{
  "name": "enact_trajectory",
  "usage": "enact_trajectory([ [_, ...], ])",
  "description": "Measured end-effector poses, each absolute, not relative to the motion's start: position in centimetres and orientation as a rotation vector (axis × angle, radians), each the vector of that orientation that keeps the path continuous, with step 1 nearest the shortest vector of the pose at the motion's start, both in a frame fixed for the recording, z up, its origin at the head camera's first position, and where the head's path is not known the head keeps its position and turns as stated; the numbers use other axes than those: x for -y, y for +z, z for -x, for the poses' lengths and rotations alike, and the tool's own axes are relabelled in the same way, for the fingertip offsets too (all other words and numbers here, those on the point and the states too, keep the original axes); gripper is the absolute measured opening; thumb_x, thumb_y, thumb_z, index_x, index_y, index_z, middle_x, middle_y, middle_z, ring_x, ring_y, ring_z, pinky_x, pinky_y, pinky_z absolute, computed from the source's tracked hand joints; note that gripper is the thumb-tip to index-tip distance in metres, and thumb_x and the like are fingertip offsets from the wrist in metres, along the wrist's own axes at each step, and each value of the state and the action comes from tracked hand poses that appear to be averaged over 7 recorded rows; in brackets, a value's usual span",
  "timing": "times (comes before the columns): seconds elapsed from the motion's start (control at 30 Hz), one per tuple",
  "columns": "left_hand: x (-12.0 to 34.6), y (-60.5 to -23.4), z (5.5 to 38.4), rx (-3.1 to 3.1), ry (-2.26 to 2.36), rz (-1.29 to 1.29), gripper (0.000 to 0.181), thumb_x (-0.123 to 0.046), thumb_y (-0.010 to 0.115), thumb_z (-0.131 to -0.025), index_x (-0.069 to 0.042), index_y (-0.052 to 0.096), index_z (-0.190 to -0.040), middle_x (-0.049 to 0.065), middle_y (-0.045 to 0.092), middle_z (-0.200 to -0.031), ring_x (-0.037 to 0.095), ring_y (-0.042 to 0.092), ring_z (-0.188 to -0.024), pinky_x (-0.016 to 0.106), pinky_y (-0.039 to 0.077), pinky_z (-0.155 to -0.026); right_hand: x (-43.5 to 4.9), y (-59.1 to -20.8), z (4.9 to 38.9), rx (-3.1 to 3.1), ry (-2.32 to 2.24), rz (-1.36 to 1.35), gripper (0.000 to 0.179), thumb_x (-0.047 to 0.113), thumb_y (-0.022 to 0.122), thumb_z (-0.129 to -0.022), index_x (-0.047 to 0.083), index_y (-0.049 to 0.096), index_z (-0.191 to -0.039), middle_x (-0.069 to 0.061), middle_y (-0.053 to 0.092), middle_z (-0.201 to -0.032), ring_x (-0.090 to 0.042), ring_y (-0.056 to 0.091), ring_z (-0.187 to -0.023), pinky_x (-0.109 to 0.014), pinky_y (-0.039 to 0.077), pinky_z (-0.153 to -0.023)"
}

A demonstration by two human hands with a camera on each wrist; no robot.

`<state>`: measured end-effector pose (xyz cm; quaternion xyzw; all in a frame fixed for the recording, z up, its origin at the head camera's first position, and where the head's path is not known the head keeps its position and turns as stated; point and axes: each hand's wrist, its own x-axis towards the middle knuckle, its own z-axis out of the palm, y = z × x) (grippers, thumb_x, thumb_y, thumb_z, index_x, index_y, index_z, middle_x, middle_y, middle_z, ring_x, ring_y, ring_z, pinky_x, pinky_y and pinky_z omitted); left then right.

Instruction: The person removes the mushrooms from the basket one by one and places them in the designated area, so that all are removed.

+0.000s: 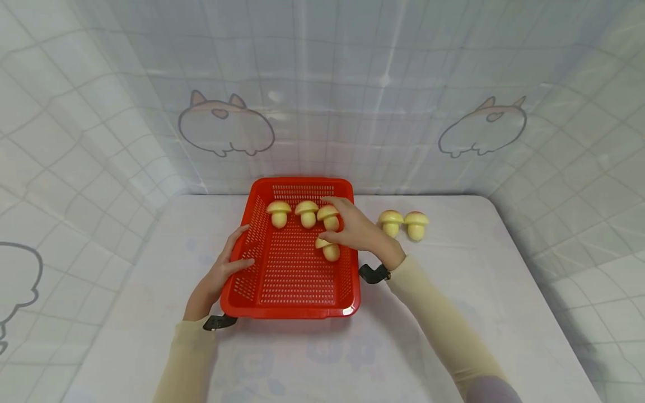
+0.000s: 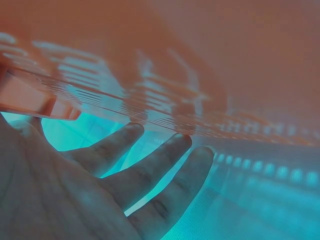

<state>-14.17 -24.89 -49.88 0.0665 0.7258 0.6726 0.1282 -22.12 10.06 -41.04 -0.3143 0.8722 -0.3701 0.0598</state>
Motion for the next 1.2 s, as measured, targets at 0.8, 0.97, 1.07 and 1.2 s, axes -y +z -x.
enact_trajectory([
  [0.8, 24.8, -49.5, 13.9, -2.093, 1.971, -0.218, 0.079, -0.012, 0.053, -0.101, -0.034, 0.010, -0.163, 0.023, 0.026, -0.154, 0.040, 0.052, -0.124, 0.047, 0.060, -0.089, -6.3, -41.6, 22.0, -2.471, -0.888, 0.812, 0.090, 0.027, 0.083, -0.087, 0.007, 0.032, -0.159, -0.020, 0.044, -0.155, -0.034, 0.054, -0.130, -0.048, 0.045, -0.112],
  [0.97, 24.8, -49.6, 13.9, -2.097, 1.966, -0.209, 0.079, -0.012, 0.053, -0.101, -0.035, 0.010, -0.163, 0.023, 0.025, -0.155, 0.040, 0.050, -0.124, 0.047, 0.060, -0.089, -6.1, -41.7, 22.0, -2.429, -0.868, 0.820, 0.095, 0.017, 0.083, -0.087, 0.005, 0.025, -0.161, -0.021, 0.056, -0.138, -0.023, 0.065, -0.091, -0.043, 0.048, -0.108],
  [1.07, 24.8, -49.6, 13.9, -2.099, 1.962, -0.205, 0.079, -0.012, 0.053, -0.100, -0.035, 0.010, -0.163, 0.023, 0.025, -0.155, 0.040, 0.050, -0.124, 0.047, 0.060, -0.089, -6.0, -41.7, 22.0, -2.413, -0.851, 0.803, 0.097, 0.012, 0.083, -0.087, 0.005, 0.021, -0.162, -0.022, 0.058, -0.132, -0.019, 0.063, -0.085, -0.041, 0.049, -0.106],
  [1.2, 24.8, -49.6, 13.9, -2.100, 1.958, -0.204, 0.079, -0.012, 0.053, -0.100, -0.036, 0.010, -0.163, 0.022, 0.025, -0.155, 0.041, 0.050, -0.124, 0.047, 0.060, -0.089, -5.9, -41.6, 22.0, -2.421, -0.802, 0.750, 0.098, 0.004, 0.080, -0.087, 0.010, 0.019, -0.163, -0.022, 0.048, -0.142, -0.024, 0.055, -0.102, -0.038, 0.051, -0.097],
])
